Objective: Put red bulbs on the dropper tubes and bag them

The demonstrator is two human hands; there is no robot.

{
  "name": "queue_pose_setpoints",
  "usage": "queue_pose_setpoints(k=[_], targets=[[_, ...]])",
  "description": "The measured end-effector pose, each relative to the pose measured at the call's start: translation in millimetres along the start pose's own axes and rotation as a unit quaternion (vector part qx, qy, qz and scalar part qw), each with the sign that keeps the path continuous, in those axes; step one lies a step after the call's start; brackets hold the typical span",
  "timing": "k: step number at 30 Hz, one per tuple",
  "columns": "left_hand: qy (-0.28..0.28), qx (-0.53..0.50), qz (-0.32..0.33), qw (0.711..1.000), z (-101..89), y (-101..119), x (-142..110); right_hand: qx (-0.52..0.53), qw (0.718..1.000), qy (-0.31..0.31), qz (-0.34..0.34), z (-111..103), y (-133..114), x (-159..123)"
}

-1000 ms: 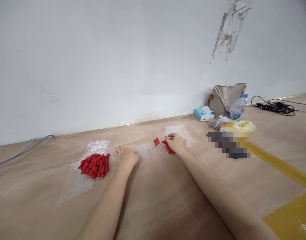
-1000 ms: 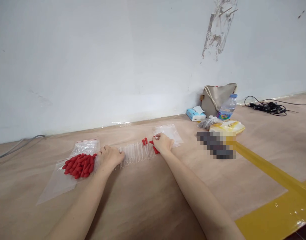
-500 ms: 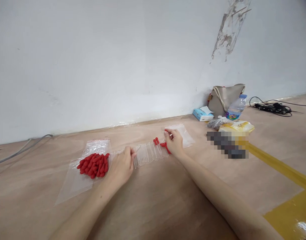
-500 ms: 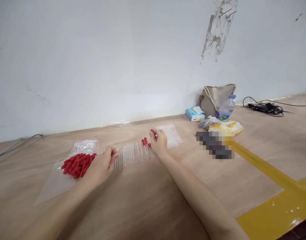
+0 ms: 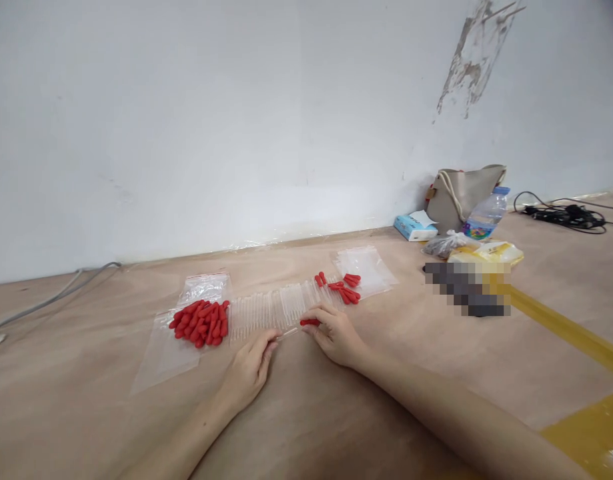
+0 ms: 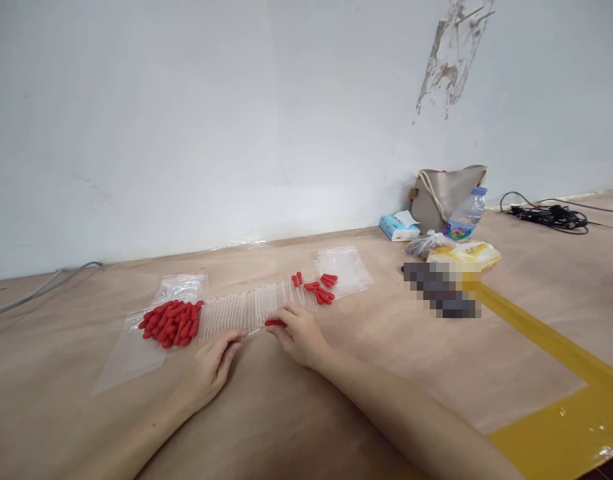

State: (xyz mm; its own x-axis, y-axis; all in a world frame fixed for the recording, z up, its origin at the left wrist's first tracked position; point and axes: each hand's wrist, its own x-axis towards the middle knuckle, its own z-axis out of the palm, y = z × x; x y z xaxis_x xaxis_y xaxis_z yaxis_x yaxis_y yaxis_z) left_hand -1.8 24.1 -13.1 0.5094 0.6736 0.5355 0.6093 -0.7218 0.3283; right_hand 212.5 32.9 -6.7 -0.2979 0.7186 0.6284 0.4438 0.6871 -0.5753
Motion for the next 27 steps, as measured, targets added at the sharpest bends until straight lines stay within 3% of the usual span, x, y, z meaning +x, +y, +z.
queue_pose_setpoints(k=[8, 20, 27], targets=[[-0.01, -0.021, 0.008, 1.0, 0.8, 1.5, -0.9, 0.006, 1.0, -0.02, -0.014, -0.3, -5.9, -4.3], [-0.014, -0.036, 0.06, 0.997, -5.9, 4.0, 3.1, 0.033, 0.996, -0.079, -0.031, 1.9, 5.5, -5.0], [-0.037, -0.018, 0.048, 0.998, -6.8, 5.3, 2.9, -0.025, 0.993, -0.088, -0.071, 4.3, 10.0, -4.3]])
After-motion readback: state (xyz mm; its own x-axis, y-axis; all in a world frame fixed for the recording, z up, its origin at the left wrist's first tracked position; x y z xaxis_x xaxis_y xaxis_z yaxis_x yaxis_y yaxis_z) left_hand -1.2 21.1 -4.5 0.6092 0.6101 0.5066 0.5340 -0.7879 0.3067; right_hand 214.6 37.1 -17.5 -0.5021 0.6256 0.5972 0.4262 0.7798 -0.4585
